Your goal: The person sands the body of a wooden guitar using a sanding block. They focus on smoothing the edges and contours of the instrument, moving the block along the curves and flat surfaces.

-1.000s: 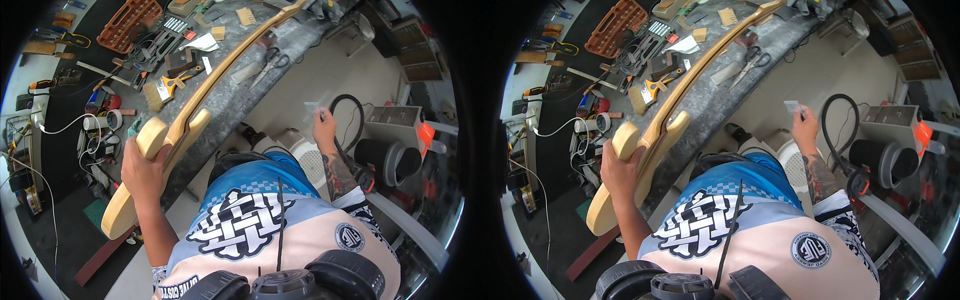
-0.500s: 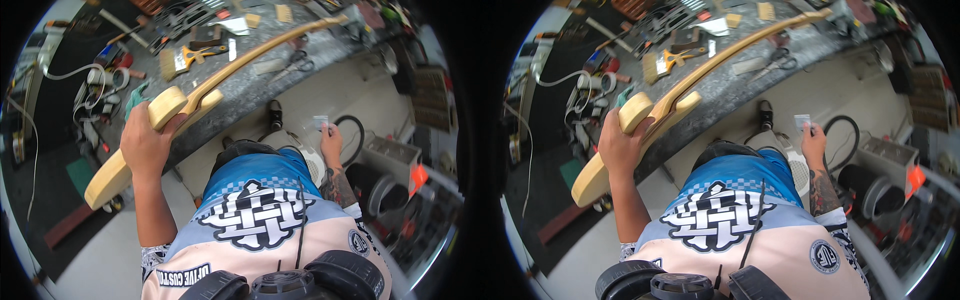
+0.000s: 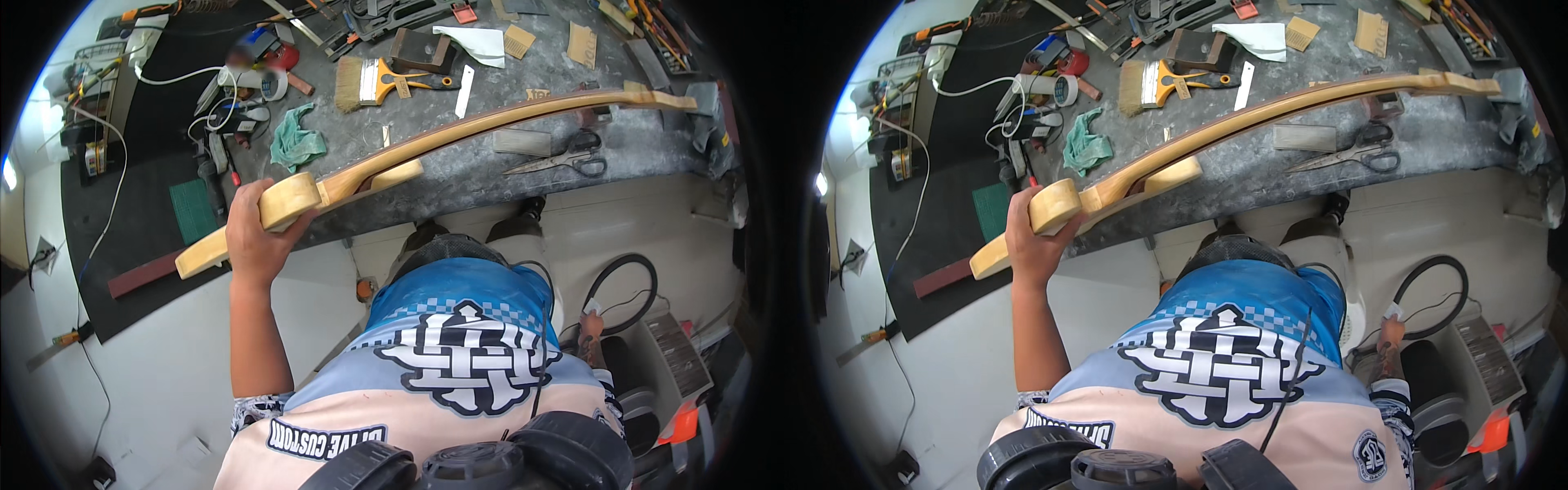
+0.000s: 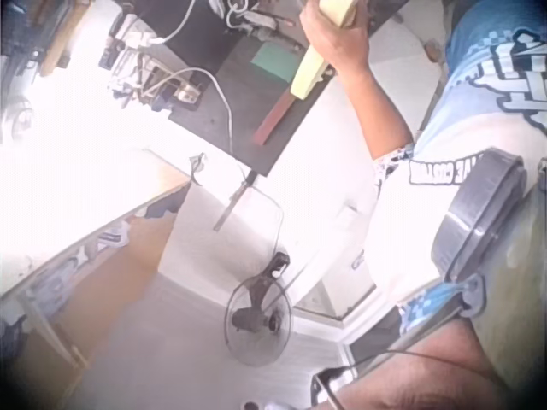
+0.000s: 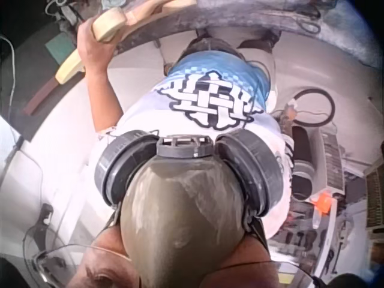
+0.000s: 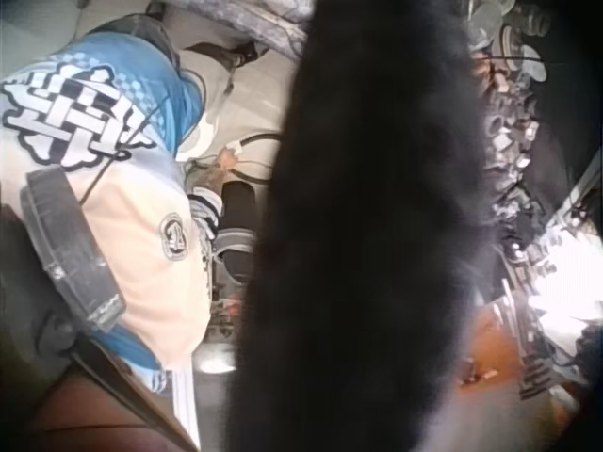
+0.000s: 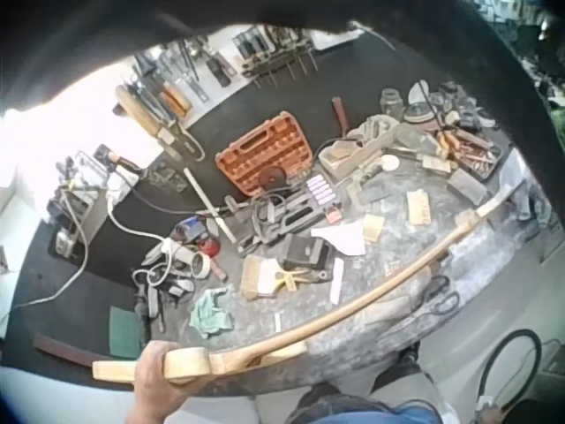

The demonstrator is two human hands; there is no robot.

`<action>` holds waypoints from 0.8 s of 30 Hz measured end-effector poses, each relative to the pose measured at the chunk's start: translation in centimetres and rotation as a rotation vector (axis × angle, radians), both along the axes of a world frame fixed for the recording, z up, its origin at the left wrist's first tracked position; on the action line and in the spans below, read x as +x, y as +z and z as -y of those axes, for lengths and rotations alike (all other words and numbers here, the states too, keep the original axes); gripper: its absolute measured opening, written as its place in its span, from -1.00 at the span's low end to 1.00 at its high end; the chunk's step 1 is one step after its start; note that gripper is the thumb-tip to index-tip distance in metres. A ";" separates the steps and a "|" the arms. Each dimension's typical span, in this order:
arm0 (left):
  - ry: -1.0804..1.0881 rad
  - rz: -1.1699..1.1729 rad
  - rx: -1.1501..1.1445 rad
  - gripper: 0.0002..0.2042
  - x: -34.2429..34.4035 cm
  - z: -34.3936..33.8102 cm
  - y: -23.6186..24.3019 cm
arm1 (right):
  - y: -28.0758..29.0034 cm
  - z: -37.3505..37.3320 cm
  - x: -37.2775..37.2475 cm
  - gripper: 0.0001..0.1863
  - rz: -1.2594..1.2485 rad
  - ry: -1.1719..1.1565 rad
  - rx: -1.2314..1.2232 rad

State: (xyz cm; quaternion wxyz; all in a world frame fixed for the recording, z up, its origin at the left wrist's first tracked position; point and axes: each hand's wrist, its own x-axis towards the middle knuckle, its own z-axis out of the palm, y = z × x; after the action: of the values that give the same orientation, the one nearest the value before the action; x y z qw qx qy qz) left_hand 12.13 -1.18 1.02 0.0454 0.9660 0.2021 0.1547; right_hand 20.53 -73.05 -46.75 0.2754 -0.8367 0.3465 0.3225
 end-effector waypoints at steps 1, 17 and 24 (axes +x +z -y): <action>0.013 -0.057 -0.052 -0.45 0.5 0.1 0.4 | -0.4 1.0 -0.8 -0.46 0.010 -0.024 0.004; 0.206 -0.026 -0.136 -0.43 0.4 -1.8 1.0 | -14.7 -8.0 -8.2 -0.39 0.085 0.299 -0.137; 0.242 -0.032 0.066 -0.36 -2.8 -1.5 -0.1 | -20.0 -9.1 -5.0 -0.54 -0.052 -0.295 0.393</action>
State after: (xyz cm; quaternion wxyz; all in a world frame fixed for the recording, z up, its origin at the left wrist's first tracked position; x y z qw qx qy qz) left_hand 9.37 0.28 0.89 -0.0084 0.9378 0.3127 0.1503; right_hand 15.48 -63.92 -66.71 0.4681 -0.6988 0.4023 0.3614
